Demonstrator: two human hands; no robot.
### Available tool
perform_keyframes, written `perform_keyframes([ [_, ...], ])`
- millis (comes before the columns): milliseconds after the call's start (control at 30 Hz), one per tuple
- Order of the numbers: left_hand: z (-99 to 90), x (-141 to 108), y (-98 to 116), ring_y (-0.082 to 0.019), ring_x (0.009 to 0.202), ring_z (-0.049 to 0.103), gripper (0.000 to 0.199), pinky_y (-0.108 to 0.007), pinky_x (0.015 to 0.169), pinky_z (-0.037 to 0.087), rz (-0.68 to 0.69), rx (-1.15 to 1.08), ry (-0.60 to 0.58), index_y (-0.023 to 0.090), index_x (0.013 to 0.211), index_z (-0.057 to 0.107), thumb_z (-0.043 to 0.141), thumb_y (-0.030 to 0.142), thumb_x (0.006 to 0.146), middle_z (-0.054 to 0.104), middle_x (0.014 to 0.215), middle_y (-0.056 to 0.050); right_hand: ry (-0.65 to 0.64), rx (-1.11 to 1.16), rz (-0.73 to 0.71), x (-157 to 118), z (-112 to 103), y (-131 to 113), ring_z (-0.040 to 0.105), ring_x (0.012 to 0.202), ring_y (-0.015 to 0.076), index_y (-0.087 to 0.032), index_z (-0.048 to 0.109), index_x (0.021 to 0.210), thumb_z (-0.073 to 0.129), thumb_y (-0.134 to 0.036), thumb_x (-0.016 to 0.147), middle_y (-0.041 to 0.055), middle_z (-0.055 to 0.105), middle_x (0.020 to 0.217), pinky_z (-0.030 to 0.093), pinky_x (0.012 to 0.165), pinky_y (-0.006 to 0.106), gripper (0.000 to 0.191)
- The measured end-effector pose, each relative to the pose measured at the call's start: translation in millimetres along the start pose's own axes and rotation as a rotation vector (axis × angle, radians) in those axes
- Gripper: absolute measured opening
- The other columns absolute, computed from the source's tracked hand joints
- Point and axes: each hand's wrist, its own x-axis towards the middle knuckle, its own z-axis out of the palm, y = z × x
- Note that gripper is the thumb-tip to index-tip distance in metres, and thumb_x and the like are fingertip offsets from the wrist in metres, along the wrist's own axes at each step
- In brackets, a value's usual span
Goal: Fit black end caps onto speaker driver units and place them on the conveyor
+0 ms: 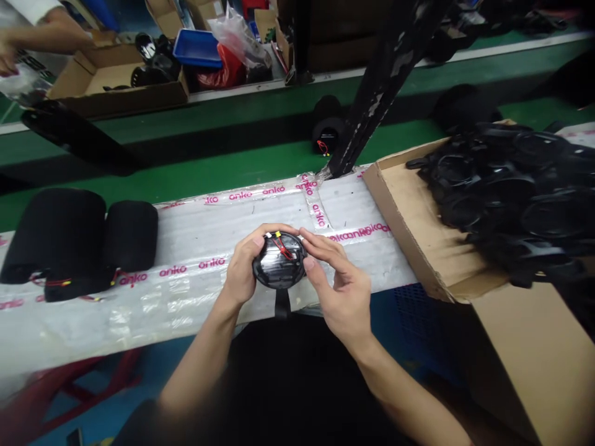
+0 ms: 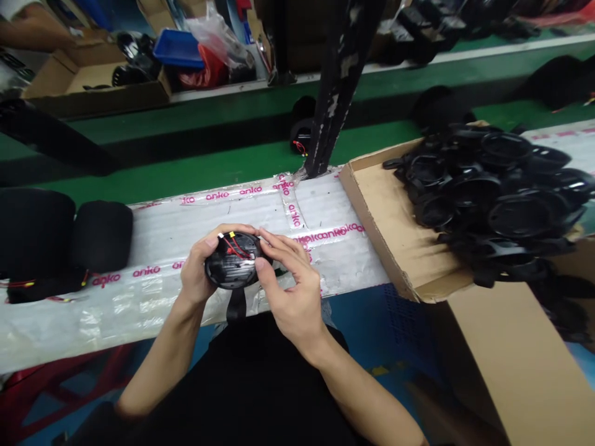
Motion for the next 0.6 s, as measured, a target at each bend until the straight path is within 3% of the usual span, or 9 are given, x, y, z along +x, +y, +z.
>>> perform_keyframes([
  [133,0.3,1,0,-0.029,0.117,0.072,0.047,-0.037,0.102,0.055,0.005,0.008,-0.031,0.017,0.125,0.079,0.046,0.044,0.106,0.079,0.127,-0.011,-0.273,-0.023,-0.075,4,-24,10,0.055,0.154,0.0282,-0.037,0.066,0.149,0.084,-0.021,0.092,0.0027,0.062,0.162,0.04,0.131,0.059,0.062],
  [200,1.3,2,1,-0.029,0.117,0.072,0.047,-0.037,0.103,0.054,0.023,0.023,-0.023,0.017,0.123,0.08,0.046,0.043,0.106,0.079,0.126,-0.01,-0.338,-0.044,-0.133,8,-32,18,0.054,0.155,0.0286,-0.04,0.061,0.154,0.088,-0.021,0.089,0.0025,0.059,0.165,0.041,0.131,0.059,0.073],
  [367,3.7,4,3,-0.029,0.113,0.072,0.047,-0.036,0.098,0.055,0.037,0.063,-0.017,0.015,0.116,0.08,0.044,0.043,0.106,0.08,0.122,-0.011,-0.312,-0.066,-0.246,17,-33,31,0.055,0.154,0.0287,-0.044,0.062,0.151,0.092,-0.022,0.086,0.0014,0.06,0.164,0.042,0.13,0.059,0.075],
  [600,2.6,2,5,-0.029,0.111,0.072,0.048,-0.037,0.101,0.052,0.027,0.085,-0.019,0.013,0.116,0.077,0.044,0.047,0.106,0.079,0.124,-0.012,-0.357,-0.007,-0.096,13,-28,34,0.047,0.16,0.0297,-0.041,0.058,0.157,0.089,-0.029,0.09,0.0039,0.055,0.168,0.034,0.135,0.06,0.075],
])
